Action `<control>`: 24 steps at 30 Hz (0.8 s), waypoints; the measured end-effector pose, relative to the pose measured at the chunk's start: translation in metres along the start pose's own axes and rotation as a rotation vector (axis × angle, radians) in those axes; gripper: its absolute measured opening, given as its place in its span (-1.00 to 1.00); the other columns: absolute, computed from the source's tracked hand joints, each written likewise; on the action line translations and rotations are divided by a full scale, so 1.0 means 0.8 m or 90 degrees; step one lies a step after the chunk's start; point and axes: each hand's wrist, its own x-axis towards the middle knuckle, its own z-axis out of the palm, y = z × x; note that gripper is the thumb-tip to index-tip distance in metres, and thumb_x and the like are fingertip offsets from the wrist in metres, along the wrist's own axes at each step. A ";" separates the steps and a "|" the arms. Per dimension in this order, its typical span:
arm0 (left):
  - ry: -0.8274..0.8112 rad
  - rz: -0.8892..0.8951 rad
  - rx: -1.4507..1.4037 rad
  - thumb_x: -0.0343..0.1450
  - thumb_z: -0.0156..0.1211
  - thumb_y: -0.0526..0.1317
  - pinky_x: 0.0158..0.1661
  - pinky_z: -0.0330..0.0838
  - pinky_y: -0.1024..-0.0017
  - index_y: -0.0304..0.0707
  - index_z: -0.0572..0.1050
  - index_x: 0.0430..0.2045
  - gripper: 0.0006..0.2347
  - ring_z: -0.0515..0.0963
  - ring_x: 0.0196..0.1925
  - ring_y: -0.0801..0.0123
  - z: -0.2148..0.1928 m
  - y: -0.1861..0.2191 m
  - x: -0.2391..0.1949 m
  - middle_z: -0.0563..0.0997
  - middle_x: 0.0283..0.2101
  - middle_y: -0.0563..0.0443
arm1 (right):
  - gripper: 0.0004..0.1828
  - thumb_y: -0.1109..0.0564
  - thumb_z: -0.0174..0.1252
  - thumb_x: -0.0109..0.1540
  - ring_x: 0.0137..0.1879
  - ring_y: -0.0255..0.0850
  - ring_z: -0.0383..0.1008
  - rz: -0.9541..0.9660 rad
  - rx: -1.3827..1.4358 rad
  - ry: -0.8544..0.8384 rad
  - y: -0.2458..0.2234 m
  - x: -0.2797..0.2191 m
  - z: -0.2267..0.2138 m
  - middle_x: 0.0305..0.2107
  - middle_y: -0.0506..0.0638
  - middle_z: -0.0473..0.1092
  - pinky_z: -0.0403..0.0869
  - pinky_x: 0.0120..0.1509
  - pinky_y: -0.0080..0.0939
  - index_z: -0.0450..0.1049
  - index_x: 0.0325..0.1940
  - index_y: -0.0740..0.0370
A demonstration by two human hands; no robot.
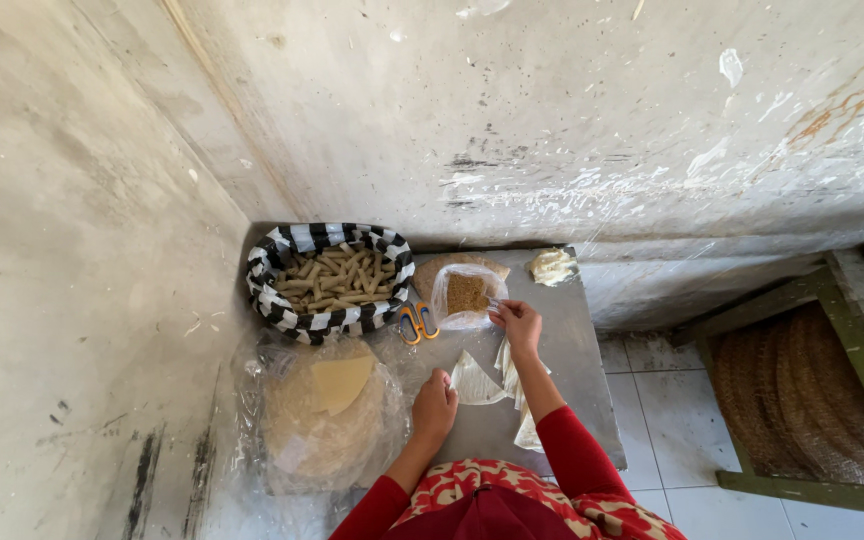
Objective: The person folds triangular pieces of dough by hand on a metal table, placing a small amount of filling from a plastic bag onto the dough before folding it into a final shape and arranging the folded items in a row.
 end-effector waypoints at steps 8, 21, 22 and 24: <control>0.003 0.023 -0.004 0.36 0.23 -0.29 -0.20 0.44 0.06 -0.24 0.32 -0.11 -0.72 0.59 -0.21 -0.05 0.003 -0.006 -0.004 0.56 -0.31 -0.19 | -0.78 0.35 0.14 0.30 -0.13 -0.05 0.62 0.071 0.109 -0.025 -0.004 -0.006 -0.015 -0.21 0.23 0.48 0.66 0.01 -0.22 0.41 -0.02 0.61; 0.070 0.115 -0.052 0.27 0.31 -0.37 -0.08 0.41 0.06 -0.34 0.33 0.00 -0.58 0.54 -0.08 -0.12 0.008 -0.012 -0.018 0.55 -0.16 -0.26 | -0.77 0.29 0.17 0.30 -0.20 -0.14 0.63 0.135 -0.134 -0.176 0.061 -0.112 -0.097 -0.26 0.17 0.54 0.64 -0.09 -0.26 0.47 -0.02 0.52; 0.081 0.126 -0.049 0.26 0.31 -0.38 -0.07 0.40 0.06 -0.34 0.33 0.01 -0.57 0.54 -0.07 -0.12 0.009 -0.011 -0.019 0.55 -0.15 -0.27 | -0.79 0.28 0.16 0.30 -0.21 -0.13 0.64 0.096 -0.169 -0.193 0.058 -0.120 -0.093 -0.27 0.17 0.55 0.64 -0.11 -0.24 0.48 -0.02 0.50; 0.069 0.108 -0.045 0.28 0.30 -0.37 -0.06 0.41 0.08 -0.33 0.33 0.03 -0.57 0.55 -0.08 -0.08 0.007 -0.008 -0.020 0.56 -0.18 -0.23 | -0.81 0.27 0.16 0.32 -0.22 -0.10 0.65 0.020 -0.238 -0.230 0.048 -0.138 -0.082 -0.27 0.18 0.56 0.65 -0.15 -0.21 0.52 -0.02 0.45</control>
